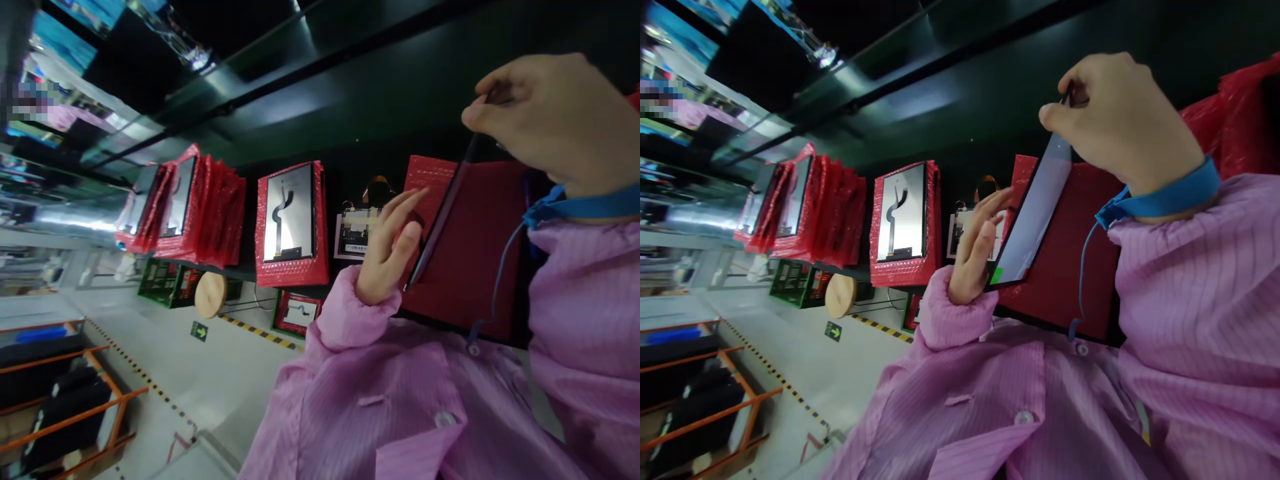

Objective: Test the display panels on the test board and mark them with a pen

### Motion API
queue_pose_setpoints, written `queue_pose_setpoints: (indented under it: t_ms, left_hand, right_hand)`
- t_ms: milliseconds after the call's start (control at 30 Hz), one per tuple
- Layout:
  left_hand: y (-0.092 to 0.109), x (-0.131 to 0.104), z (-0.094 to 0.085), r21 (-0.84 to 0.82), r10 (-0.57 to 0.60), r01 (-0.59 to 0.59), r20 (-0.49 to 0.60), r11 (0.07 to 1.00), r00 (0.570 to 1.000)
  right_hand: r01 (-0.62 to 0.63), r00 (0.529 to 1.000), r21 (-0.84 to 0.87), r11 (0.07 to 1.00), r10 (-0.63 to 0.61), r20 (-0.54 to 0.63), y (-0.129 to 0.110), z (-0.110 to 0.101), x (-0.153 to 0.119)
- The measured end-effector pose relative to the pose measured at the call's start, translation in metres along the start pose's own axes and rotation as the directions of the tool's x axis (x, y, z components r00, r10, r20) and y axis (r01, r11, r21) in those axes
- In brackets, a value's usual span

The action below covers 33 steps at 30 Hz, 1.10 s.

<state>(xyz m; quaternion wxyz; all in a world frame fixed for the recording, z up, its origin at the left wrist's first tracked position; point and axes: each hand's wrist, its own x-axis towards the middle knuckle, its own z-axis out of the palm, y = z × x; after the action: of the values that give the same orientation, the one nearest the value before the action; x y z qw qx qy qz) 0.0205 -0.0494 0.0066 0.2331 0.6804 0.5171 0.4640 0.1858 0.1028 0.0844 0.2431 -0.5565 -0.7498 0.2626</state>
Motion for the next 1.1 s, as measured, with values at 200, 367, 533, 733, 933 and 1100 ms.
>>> queue_pose_setpoints:
  t_ms: [200, 367, 533, 733, 933, 1100]
  left_hand:
    - [-0.041, -0.066, -0.014, 0.706, 0.000, 0.171, -0.236, 0.688, 0.972]
    - [-0.063, -0.087, -0.008, 0.794, -0.076, 0.141, -0.119, 0.591, 0.990]
    - [-0.062, -0.087, -0.006, 0.818, -0.130, 0.151, -0.095, 0.556, 0.987]
    - [-0.064, -0.086, -0.004, 0.818, -0.095, 0.150, -0.116, 0.555, 0.989]
    - [-0.066, -0.087, -0.008, 0.750, -0.126, 0.147, -0.086, 0.645, 0.988]
    - [-0.063, -0.085, -0.014, 0.592, -0.059, -0.169, 0.345, 0.788, 0.937]
  right_hand:
    - [0.000, 1.000, -0.046, 0.999, 0.000, -0.002, 0.003, -0.002, 0.000]
    - [-0.004, 1.000, -0.089, 0.996, 0.003, -0.011, 0.004, -0.004, -0.001]
    - [0.001, 1.000, -0.113, 0.994, -0.003, -0.023, 0.000, -0.004, -0.003]
    - [0.017, 1.000, -0.128, 0.992, -0.017, 0.000, -0.002, -0.004, -0.004]
    - [0.001, 0.999, -0.164, 0.987, -0.007, -0.037, -0.002, -0.005, -0.010]
    - [-0.198, 0.980, -0.160, 0.967, 0.199, -0.012, 0.003, -0.015, -0.034]
